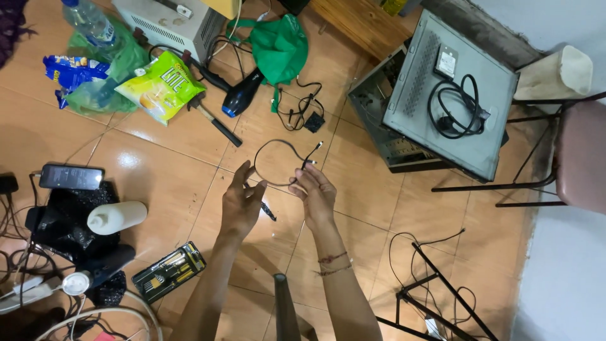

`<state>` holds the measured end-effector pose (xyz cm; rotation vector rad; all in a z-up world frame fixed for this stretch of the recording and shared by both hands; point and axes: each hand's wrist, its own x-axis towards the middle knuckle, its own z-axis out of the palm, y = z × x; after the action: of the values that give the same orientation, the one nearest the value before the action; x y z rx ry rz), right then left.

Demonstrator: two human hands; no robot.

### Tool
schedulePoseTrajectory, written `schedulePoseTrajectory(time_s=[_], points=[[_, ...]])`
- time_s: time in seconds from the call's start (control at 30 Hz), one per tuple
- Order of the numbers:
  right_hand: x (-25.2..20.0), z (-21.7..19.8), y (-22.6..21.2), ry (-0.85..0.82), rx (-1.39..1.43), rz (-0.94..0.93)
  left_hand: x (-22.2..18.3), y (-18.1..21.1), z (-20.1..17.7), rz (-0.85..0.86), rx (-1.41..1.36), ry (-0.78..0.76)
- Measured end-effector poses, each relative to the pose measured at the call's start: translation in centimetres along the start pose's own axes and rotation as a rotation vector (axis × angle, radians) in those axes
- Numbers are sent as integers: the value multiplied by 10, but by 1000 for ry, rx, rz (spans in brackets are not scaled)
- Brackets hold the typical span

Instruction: Organizing and connecting internal cables like SATA and power connectors to a motherboard and hard drives inside a computer case.

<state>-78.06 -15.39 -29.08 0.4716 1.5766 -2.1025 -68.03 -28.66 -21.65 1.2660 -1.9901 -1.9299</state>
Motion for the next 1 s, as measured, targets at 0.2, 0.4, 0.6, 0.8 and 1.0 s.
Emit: schedulePoseTrajectory(time_s=[0.2, 0.4, 0.6, 0.8, 1.0], points=[[3, 5, -15, 5, -152, 3, -5, 5, 4, -117, 58, -73], [-4, -19, 31, -3, -56, 123, -8, -34, 22, -193, 34, -141], [-55, 10, 19, -67, 166, 322, -50, -22, 33, 173, -31, -282], [-20, -25, 55, -169, 116, 297, -66, -7, 14, 291, 55, -302], [-21, -36, 48, -120, 101, 379, -69, -23, -4, 50, 73, -250]])
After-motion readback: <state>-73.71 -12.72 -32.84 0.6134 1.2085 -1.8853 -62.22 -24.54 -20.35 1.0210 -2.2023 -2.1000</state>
